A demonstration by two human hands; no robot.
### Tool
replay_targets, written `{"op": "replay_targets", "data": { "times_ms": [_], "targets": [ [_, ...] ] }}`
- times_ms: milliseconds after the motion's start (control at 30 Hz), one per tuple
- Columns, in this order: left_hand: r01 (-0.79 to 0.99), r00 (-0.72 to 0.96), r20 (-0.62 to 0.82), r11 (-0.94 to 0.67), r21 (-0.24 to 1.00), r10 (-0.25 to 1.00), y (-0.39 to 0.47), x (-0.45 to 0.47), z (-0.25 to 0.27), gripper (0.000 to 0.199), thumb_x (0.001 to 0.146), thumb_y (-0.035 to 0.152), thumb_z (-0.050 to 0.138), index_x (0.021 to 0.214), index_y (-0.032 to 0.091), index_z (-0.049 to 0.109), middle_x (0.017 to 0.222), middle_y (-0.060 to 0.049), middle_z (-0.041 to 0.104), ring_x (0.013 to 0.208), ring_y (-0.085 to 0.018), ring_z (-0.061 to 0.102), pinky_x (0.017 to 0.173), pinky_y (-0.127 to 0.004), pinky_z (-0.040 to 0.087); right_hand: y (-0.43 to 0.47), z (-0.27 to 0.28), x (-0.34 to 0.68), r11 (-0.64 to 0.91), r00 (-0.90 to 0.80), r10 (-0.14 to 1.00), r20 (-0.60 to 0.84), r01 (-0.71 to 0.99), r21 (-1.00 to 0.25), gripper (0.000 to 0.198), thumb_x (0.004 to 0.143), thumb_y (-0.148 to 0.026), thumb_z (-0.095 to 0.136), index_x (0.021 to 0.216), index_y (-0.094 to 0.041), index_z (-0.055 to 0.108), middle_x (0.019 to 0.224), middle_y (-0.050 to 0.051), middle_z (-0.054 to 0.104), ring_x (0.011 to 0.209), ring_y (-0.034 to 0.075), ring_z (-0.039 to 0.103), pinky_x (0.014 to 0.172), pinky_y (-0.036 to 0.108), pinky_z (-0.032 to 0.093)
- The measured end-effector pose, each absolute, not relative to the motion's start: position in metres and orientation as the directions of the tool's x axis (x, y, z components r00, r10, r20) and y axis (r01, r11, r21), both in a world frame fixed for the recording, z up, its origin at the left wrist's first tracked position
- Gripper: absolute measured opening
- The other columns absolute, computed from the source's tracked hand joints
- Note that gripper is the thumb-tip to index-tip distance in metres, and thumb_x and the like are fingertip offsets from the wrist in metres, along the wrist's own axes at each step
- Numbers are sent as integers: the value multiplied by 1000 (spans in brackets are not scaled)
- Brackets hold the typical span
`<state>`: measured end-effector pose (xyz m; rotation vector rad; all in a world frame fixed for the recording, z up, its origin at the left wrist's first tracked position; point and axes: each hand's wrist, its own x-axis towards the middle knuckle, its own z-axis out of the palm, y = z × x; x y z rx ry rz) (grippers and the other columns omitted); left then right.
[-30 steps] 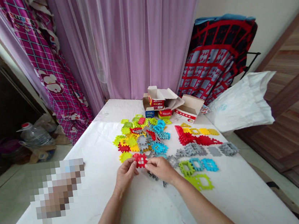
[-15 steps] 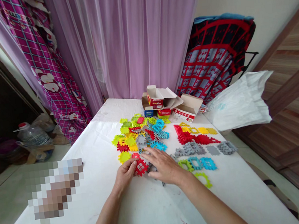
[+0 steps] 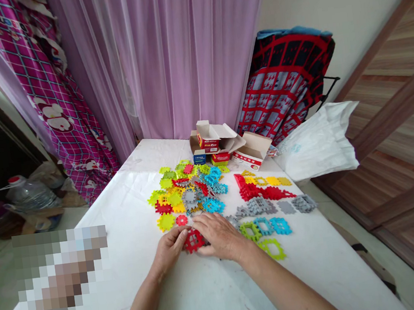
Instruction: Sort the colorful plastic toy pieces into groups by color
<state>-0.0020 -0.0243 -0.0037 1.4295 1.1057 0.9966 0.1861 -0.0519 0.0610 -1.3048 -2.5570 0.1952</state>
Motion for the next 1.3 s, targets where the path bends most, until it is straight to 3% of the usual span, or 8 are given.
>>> {"op": "replay_targets", "data": {
  "times_ms": [133,233,333,400,667,900,1100,1300],
  "targets": [
    [105,203,-13,-8,994,979,-26,-3,1,52,75,60,58,106,18,70,88,-7,71,63,-16,62,46,-23,44,-39,63,228,502,-464,865,192,814,-293,49,72,-35,71,117,-21,58,124,9,58,114,25,52,96,38,39],
    [94,177,-41,24,995,983,-27,-2,1,58,74,62,57,107,16,68,92,-10,70,64,-17,63,39,-20,38,-19,81,291,315,-271,946,179,897,-309,49,73,-33,69,120,-23,59,118,7,61,105,22,56,90,34,43],
    [105,167,-36,18,994,985,-27,-2,2,55,75,63,57,101,17,69,89,-10,70,65,-17,64,40,-21,39,1,98,355,135,-110,988,111,959,-249,53,73,-32,68,124,-22,58,110,7,65,90,20,61,81,31,45],
    [122,163,-34,14,992,986,-27,-1,2,53,75,63,56,99,17,70,87,-9,70,65,-18,64,41,-21,40,11,105,386,84,-74,995,61,981,-173,53,74,-34,66,125,-22,58,111,7,66,93,21,62,81,30,45],
    [155,138,-33,11,988,990,-27,0,6,58,72,68,56,96,17,71,84,-9,71,65,-18,63,43,-23,42,30,100,415,143,-142,988,-59,990,11,53,76,-38,64,126,-24,59,118,8,65,106,26,60,89,32,44],
    [175,122,-75,53,983,990,-28,1,8,62,69,71,58,97,18,71,84,-8,70,65,-18,62,43,-22,43,31,97,420,142,-141,984,-109,990,5,55,78,-40,63,130,-23,57,120,10,63,105,25,60,89,31,44],
    [169,110,-77,58,984,991,-27,2,9,62,66,72,60,93,18,71,82,-7,70,63,-17,62,42,-22,42,31,88,424,134,-138,989,-55,988,-78,55,77,-37,66,130,-28,56,119,7,63,108,24,58,93,32,42],
    [164,104,-71,53,985,992,-28,3,8,64,66,73,59,94,17,71,81,-7,70,62,-16,62,42,-21,42,23,94,425,117,-115,993,21,983,-143,51,78,-29,65,128,-22,58,118,9,63,104,23,60,91,33,44]
  ]
}}
